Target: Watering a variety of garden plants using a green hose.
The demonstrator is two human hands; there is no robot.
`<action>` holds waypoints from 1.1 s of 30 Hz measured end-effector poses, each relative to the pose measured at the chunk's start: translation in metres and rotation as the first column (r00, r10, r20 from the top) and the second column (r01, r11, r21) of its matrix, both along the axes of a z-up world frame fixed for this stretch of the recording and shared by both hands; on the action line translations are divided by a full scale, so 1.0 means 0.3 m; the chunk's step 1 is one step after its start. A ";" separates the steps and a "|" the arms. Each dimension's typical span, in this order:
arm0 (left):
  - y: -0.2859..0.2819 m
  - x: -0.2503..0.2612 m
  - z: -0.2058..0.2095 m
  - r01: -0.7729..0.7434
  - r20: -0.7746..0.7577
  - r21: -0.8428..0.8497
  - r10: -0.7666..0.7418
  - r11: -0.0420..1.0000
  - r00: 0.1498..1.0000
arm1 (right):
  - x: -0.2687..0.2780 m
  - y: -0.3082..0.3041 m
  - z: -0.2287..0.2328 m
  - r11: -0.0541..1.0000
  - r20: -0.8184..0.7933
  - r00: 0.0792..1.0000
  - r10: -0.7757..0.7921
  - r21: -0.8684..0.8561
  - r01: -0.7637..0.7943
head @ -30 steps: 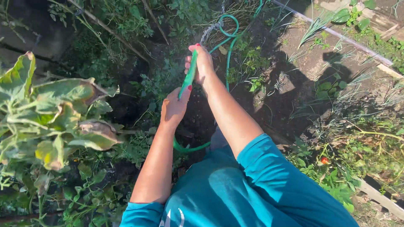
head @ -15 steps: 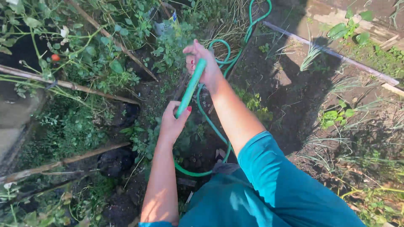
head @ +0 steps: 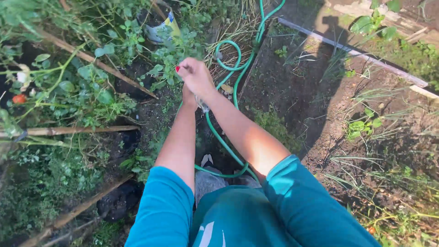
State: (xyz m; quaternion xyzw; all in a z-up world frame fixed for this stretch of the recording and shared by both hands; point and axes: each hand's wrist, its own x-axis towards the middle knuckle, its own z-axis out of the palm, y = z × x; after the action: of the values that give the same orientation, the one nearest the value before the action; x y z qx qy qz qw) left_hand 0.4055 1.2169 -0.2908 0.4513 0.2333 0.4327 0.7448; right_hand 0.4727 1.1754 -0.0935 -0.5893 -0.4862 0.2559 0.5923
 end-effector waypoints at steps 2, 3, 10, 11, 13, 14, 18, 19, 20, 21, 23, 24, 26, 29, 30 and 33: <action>0.056 0.066 -0.075 0.194 0.372 -0.088 -0.149 0.977 0.916 | -0.006 0.016 -0.062 0.987 0.070 0.992 -0.102 -0.121 0.110; 0.100 0.138 -0.102 0.371 0.704 -0.098 -0.199 0.924 0.682 | 0.020 0.038 -0.082 0.955 0.157 0.974 -0.165 -0.222 0.198; 0.224 0.381 -0.461 0.506 0.870 -0.170 -0.112 0.846 0.480 | 0.127 0.159 -0.354 0.817 0.729 0.677 0.100 -0.449 0.362; 0.228 0.403 -0.527 0.536 0.884 -0.179 -0.104 0.825 0.455 | 0.166 0.179 -0.468 0.812 0.720 0.680 0.142 -0.477 0.336; 0.200 0.394 -0.656 0.561 0.895 -0.205 -0.079 0.802 0.439 | 0.261 0.214 -0.647 0.798 0.698 0.688 0.197 -0.521 0.301; 0.168 0.363 -0.714 0.512 0.744 -0.355 -0.096 0.783 0.662 | 0.320 0.231 -0.709 0.821 0.520 0.844 0.130 -0.533 0.203; 0.093 0.259 -0.743 0.074 -0.137 -0.377 -0.134 0.923 0.981 | 0.505 0.260 -0.959 0.862 -0.596 0.740 -0.312 -0.505 -0.043; 0.107 0.266 -0.667 0.077 -0.141 -0.379 -0.139 0.922 0.980 | 0.529 0.244 -1.001 0.862 -0.599 0.736 -0.317 -0.506 -0.041; 0.121 0.273 -0.593 0.023 -0.306 -0.284 -0.114 0.958 0.945 | 0.553 0.227 -1.044 0.823 -0.594 0.695 -0.404 -0.567 -0.007; 0.125 0.269 -0.523 -0.015 -0.463 -0.184 -0.073 0.983 0.883 | 0.565 0.200 -1.093 0.776 -0.582 0.648 -0.491 -0.631 0.021; 0.135 0.274 -0.655 -0.034 -0.529 -0.226 -0.093 0.973 0.844 | 0.580 0.144 -1.378 0.695 -0.438 0.717 -0.542 -0.713 0.090; 0.138 0.272 -0.722 -0.060 -0.585 -0.260 -0.108 0.964 0.804 | 0.580 0.112 -1.522 0.613 -0.280 0.776 -0.566 -0.772 0.169; 0.139 0.275 -0.795 -0.073 -0.534 -0.303 -0.106 0.950 0.839 | 0.575 0.054 -1.789 0.622 -0.142 0.847 -0.512 -0.741 0.252; 0.143 0.285 -0.894 -0.090 -0.458 -0.393 -0.110 0.915 0.882 | 0.531 0.008 -1.873 0.513 0.180 0.903 -0.389 -0.772 0.375; 0.136 0.283 -0.926 -0.094 -0.432 -0.443 -0.121 0.891 0.894 | 0.506 -0.008 -1.848 0.378 0.341 0.895 -0.289 -0.818 0.434; 0.122 0.270 -1.017 -0.114 -0.428 -0.414 -0.082 0.903 0.900 | 0.518 -0.082 -2.003 0.544 0.482 0.863 -0.148 -0.689 0.478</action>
State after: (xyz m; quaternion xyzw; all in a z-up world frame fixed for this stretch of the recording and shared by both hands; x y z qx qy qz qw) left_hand 0.4865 1.2536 -0.5959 0.3596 0.4868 0.2649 0.7507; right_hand 0.6281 1.1507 -0.6945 -0.9038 -0.3080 0.2158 0.2043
